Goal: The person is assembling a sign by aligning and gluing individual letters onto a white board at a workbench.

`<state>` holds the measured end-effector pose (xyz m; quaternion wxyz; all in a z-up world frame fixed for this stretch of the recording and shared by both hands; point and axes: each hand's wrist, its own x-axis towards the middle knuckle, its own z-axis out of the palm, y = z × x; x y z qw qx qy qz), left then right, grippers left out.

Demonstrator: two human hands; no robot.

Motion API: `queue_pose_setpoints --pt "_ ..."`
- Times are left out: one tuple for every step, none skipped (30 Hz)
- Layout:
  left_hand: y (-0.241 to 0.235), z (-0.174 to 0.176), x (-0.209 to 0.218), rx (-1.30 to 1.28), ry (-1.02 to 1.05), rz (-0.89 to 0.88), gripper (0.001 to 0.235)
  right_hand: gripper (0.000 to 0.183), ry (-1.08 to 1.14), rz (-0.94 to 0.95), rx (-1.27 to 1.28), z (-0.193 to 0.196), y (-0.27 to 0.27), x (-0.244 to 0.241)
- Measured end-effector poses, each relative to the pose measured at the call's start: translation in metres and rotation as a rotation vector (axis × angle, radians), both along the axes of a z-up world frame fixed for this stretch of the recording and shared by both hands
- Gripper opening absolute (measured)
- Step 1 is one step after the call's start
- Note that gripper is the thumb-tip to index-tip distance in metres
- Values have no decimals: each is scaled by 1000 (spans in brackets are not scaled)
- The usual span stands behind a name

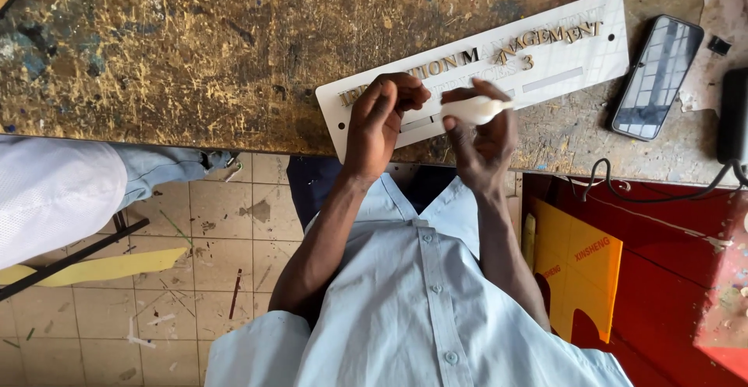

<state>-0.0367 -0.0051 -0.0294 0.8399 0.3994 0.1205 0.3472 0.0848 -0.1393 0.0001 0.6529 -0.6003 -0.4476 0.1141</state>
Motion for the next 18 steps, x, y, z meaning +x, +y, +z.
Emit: queue_pose_setpoints --pt "-1 4 2 0 0 -2 41 53 0 -2 0 1 -1 -4" --pt "-3 8 4 -47 -26 2 47 52 -7 49 -34 3 -1 -9" --pt "-3 12 5 -92 -52 7 53 51 -14 101 -66 4 -1 -13" --pt "-1 17 7 -91 -54 6 53 51 -15 101 -65 3 -2 -20" --pt "0 22 9 -94 -34 43 56 50 16 177 -84 2 -3 -26" --pt "1 27 10 -97 -15 81 60 50 47 252 -102 0 -4 -33" --pt "6 25 9 -97 -16 85 60 50 46 256 -103 -2 -13 -32" --pt "10 22 8 -80 -13 159 54 50 99 293 -127 -4 -22 -31" --pt "16 20 8 -61 -12 229 49 52 150 325 -148 -7 -30 -29" --pt "19 22 6 -59 -15 229 49 52 146 325 -146 -1 -27 -34" --pt "20 23 3 -14 4 243 34 50 202 299 -128 5 -25 -39" --pt "22 24 -1 30 24 258 20 49 258 274 -109 11 -23 -44" --pt "19 26 -2 27 27 258 20 49 261 274 -112 18 -15 -44" --pt "16 28 -4 97 35 264 14 47 251 248 -88 24 -7 -44" --pt "14 30 -7 171 43 275 17 45 241 229 -61 30 3 -44" --pt "17 33 -14 172 47 280 17 45 244 235 -60 23 5 -39" --pt "20 36 -22 318 123 384 22 44 204 236 -32 17 8 -32" --pt "24 40 -28 466 200 486 27 44 164 237 -3 10 12 -25"
